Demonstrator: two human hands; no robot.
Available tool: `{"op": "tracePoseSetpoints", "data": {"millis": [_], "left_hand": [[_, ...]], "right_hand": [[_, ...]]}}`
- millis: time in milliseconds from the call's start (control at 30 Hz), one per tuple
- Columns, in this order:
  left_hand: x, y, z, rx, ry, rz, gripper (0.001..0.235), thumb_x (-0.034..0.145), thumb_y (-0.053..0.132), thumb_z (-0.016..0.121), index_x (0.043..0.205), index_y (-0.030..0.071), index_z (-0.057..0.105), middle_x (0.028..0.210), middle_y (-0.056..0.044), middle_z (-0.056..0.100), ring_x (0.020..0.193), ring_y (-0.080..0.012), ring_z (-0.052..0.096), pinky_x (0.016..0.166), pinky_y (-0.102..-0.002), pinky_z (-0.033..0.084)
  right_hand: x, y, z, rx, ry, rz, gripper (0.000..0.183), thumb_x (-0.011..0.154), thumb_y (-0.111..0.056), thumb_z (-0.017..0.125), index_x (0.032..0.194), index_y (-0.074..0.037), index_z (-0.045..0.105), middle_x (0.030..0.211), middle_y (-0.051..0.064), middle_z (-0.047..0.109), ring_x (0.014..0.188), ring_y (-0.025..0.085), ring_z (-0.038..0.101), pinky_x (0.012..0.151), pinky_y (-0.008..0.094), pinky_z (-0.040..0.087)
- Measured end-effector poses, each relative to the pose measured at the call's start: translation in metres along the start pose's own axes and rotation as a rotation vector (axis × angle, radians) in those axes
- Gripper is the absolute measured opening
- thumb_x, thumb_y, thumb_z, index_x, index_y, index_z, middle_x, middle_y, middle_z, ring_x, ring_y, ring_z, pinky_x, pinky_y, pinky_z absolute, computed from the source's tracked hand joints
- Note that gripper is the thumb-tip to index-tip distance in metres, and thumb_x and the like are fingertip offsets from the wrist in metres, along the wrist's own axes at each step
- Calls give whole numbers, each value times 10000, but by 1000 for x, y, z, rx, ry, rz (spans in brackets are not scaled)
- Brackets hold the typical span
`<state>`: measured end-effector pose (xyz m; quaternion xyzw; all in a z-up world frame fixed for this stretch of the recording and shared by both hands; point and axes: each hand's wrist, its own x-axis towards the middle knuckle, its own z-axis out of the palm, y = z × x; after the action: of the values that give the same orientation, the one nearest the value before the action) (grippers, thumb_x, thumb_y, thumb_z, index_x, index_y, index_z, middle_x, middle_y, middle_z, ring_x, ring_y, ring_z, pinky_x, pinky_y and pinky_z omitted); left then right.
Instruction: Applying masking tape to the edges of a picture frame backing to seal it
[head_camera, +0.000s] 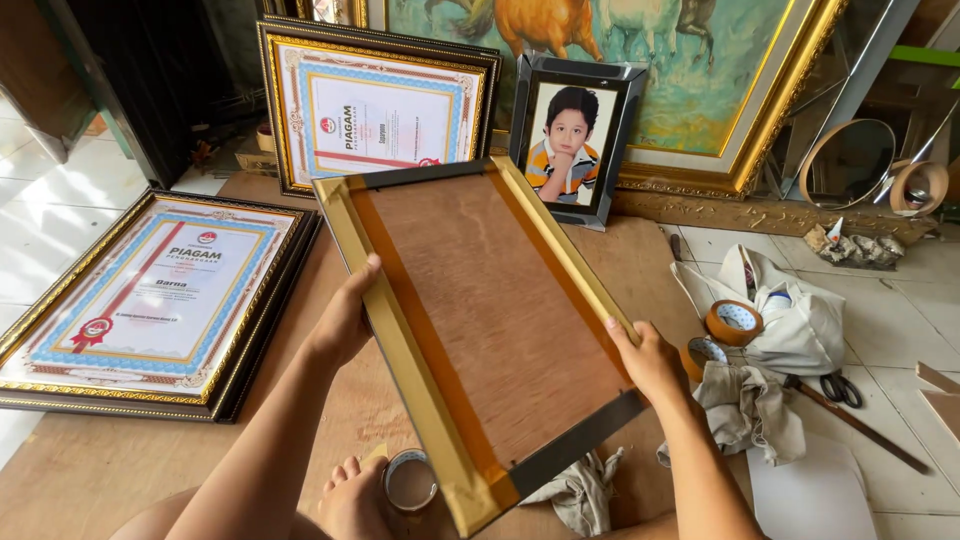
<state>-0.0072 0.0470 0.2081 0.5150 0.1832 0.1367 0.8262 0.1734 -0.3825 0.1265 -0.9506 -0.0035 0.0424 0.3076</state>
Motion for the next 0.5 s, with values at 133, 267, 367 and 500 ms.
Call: {"op": "tracePoseSetpoints", "data": {"millis": [133,267,367,500], "left_hand": [[4,-12,6,-107,20,-127,943,976,883,586,1339,20,692,1029,-154,758,893,-317,824,759,-439,683],[12,-56,-2,204,98,-275,1262,904,987,577,1653,-25,496,1624,-335,517,1482,-474,534,1190,-603,457],[12,-90,-19,347,271,-264,1196,871,782,816,1605,-101,481,1587,-371,480,1514,-491,487,1237,-654,384],[71,-160,-82,384,424,-187,1009,746,593,1054,1410,-89,720,1320,-363,689,1323,-497,679,1103,-638,510]], "right_hand": [[-15,12,13,130,-39,101,1068,991,-867,603,1606,6,633,1599,325,643,1525,497,564,1250,647,425],[16,59,69,268,-34,189,885,1133,-692,511,1435,112,726,1483,376,704,1464,530,603,1208,643,457],[22,74,89,310,-44,247,863,1164,-630,480,1489,151,648,1546,412,636,1509,544,546,1235,650,432],[56,99,137,358,-67,302,838,1168,-620,482,1555,116,581,1596,392,592,1548,523,504,1259,645,412]]}}
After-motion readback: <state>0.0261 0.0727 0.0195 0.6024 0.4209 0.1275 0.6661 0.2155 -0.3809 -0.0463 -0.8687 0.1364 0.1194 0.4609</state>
